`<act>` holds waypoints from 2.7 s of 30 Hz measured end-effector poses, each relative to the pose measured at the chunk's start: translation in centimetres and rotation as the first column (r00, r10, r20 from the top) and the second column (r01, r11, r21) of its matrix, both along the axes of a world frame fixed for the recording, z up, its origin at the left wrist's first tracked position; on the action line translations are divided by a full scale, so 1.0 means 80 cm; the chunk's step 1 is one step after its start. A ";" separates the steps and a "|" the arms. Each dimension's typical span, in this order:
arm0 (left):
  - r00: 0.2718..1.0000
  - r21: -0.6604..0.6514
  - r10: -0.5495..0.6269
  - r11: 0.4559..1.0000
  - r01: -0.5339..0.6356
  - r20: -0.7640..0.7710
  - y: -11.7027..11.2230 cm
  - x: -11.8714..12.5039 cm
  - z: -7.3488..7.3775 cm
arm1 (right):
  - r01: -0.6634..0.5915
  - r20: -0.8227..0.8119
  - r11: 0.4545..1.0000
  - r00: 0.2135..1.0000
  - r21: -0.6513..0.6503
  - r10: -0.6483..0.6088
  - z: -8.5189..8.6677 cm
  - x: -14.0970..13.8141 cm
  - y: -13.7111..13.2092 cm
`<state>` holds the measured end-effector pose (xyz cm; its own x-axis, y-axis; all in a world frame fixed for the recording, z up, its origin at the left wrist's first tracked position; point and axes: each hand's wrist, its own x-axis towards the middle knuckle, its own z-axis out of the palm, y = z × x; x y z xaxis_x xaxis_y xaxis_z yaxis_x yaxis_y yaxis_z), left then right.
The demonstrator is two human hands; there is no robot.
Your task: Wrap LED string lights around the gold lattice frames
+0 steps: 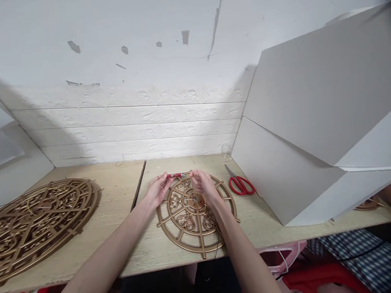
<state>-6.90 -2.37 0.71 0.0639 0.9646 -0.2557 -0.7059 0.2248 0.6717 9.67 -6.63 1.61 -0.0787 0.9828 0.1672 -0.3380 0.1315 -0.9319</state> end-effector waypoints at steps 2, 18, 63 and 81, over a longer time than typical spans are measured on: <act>1.000 0.014 -0.006 1.000 0.006 -0.009 0.001 0.000 -0.002 | -0.010 -0.010 1.000 1.000 -0.016 0.010 0.000 -0.001 0.001; 1.000 0.026 -0.017 1.000 0.018 -0.009 0.005 -0.002 -0.007 | 0.061 0.093 0.997 0.994 0.041 -0.064 -0.001 -0.005 -0.001; 0.979 0.209 -0.186 0.957 0.199 -0.079 -0.013 0.004 -0.004 | -0.189 -0.121 0.968 0.970 0.163 0.210 0.000 -0.022 -0.011; 0.985 0.158 -0.167 0.973 0.170 -0.034 -0.013 0.009 -0.001 | -0.227 -0.218 0.959 0.940 0.170 0.262 -0.002 -0.022 -0.010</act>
<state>-6.21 -3.38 0.61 0.2258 0.9688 -0.1025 -0.6528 0.2286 0.7222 7.89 -7.41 1.45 -0.2550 0.9033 0.3450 -0.5843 0.1404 -0.7993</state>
